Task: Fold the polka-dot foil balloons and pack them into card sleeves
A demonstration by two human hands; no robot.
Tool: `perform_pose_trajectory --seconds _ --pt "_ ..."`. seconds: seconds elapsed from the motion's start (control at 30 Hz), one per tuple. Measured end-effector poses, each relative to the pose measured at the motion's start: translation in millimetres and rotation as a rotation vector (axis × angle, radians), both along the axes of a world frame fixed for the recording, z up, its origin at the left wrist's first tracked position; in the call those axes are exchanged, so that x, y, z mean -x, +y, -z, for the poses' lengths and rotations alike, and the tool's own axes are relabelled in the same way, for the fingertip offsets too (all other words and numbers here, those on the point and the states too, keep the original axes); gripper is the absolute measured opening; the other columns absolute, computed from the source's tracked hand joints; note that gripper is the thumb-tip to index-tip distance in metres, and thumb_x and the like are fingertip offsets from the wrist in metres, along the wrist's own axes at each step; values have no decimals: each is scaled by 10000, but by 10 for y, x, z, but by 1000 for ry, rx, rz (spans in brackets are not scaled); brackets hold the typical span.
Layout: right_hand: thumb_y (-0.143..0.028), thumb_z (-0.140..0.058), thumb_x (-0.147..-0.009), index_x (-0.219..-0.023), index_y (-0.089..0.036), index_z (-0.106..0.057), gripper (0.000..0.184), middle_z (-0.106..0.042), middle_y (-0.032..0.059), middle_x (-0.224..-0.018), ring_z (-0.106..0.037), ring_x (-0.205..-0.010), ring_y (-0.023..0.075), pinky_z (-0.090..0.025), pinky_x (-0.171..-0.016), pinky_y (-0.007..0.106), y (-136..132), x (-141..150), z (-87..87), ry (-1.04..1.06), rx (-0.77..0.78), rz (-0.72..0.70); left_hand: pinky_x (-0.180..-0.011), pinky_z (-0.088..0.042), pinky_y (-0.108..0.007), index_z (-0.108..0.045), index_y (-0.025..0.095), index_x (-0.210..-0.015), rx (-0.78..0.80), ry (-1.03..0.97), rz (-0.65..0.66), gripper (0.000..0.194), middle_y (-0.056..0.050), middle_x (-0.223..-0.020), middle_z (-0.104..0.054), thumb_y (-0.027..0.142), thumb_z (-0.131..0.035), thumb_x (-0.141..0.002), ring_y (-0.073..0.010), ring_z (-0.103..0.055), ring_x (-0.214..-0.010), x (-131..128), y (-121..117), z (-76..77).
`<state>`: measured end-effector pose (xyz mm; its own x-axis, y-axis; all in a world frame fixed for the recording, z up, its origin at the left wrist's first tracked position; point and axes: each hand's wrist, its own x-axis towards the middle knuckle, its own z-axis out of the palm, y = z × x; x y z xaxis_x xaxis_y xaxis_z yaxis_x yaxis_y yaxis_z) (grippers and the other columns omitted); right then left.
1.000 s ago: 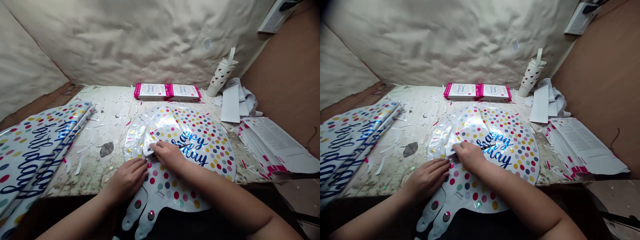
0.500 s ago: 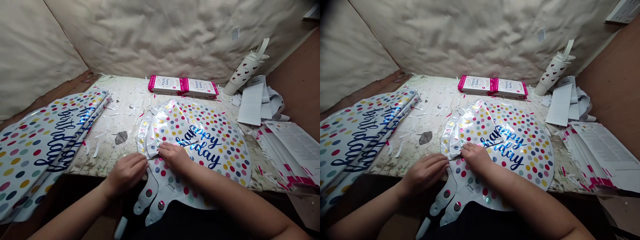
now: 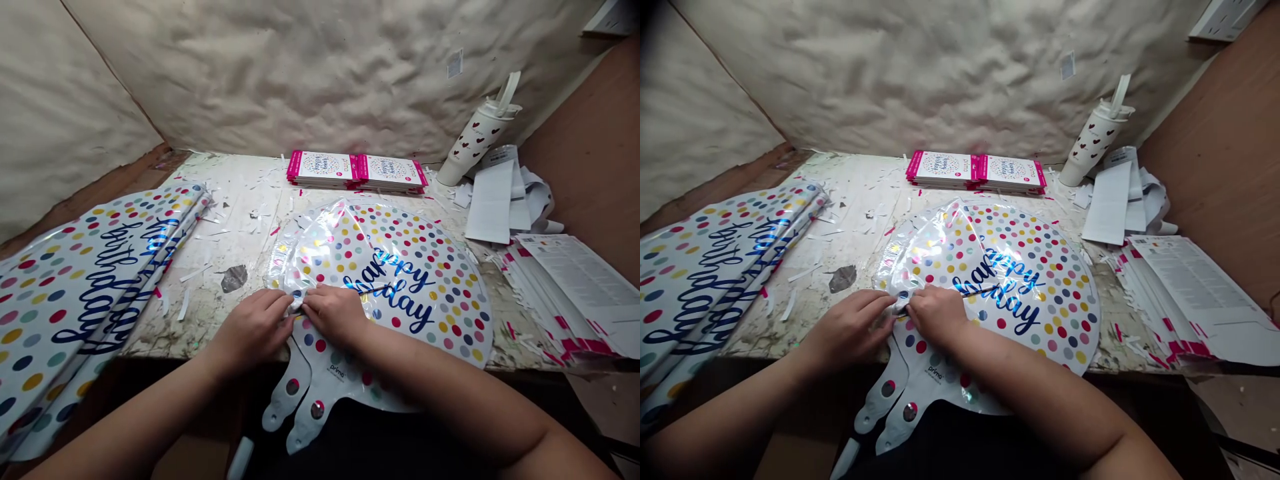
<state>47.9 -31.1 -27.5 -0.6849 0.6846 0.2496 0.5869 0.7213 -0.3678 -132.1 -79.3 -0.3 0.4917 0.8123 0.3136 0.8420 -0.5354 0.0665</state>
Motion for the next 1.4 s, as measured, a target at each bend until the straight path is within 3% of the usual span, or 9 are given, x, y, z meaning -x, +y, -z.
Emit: perform_pose_trajectory --seconds 0.13,0.27,0.53,0.77,0.9,1.03,1.13,1.23,1.4 --pt "-299 -441 -866 -890 -206 -628 210 -668 40 -1000 -619 -882 161 -449 -732 249 14 -22 10 21 10 -20 -599 -459 -319 -573 153 -706 -47 254 30 159 -51 -660 -561 132 -461 -817 -193 -543 -638 -11 110 -13" --pt "-204 -432 -855 -1060 -197 -581 254 -604 51 -1164 -580 -1022 157 -454 -821 249 25 -93 47 81 30 -101 -562 -439 -316 -569 150 -728 -111 396 144 172 -38 -642 -547 48 -450 -799 -184 -521 -590 20 108 -83" --pt "-226 -420 -863 -1072 -143 -589 282 -572 92 -1212 -522 -1130 179 -416 -942 269 76 -143 -7 64 21 -263 -573 -452 -309 -559 156 -704 5 431 237 174 -42 -649 -559 22 -461 -753 -180 -536 -583 68 101 -39" --pt "-160 -392 -873 -1054 -124 -594 274 -600 134 -1171 -568 -1079 200 -470 -882 299 96 -231 65 52 -67 -145 -563 -481 -263 -582 178 -692 229 134 73 75 -20 -659 -610 174 -525 -740 -167 -594 -616 -128 153 -279" --pt "-143 -415 -861 -1021 -131 -617 257 -632 131 -1118 -611 -1003 201 -503 -820 301 104 -328 57 44 -52 -131 -781 -503 -367 -587 122 -987 -29 64 235 231 -122 -966 -650 186 -496 -785 -241 -610 -885 -278 105 -200" --pt "-245 -520 -821 -1133 -182 -565 321 -517 101 -1285 -401 -1248 231 -351 -1011 428 186 -631 -81 109 -69 -233 -683 -529 -304 -606 141 -895 -151 -45 237 198 -79 -804 -666 101 -424 -829 -190 -632 -747 -268 88 -40" --pt "-282 -560 -781 -1262 -221 -457 496 -340 95 -1417 -213 -1340 269 -243 -1052 520 327 -971 -157 220 10 63 -689 -532 -296 -604 137 -928 -181 -133 212 200 -88 -825 -667 104 -438 -822 -189 -634 -759 -242 71 -28" --pt "-248 -553 -766 -1257 -237 -455 500 -407 94 -1363 -347 -1276 262 -345 -1010 469 493 -1202 -139 287 199 344 -693 -534 -296 -592 126 -965 -198 -173 221 212 -97 -828 -667 93 -454 -808 -192 -634 -765 -235 46 -50" --pt "-208 -568 -732 -1211 -234 -497 485 -545 67 -1207 -493 -1135 219 -404 -968 395 656 -1184 -29 371 271 229 -720 -534 -300 -589 114 -975 -205 -214 213 231 -106 -828 -666 55 -471 -785 -191 -634 -778 -226 3 -35"
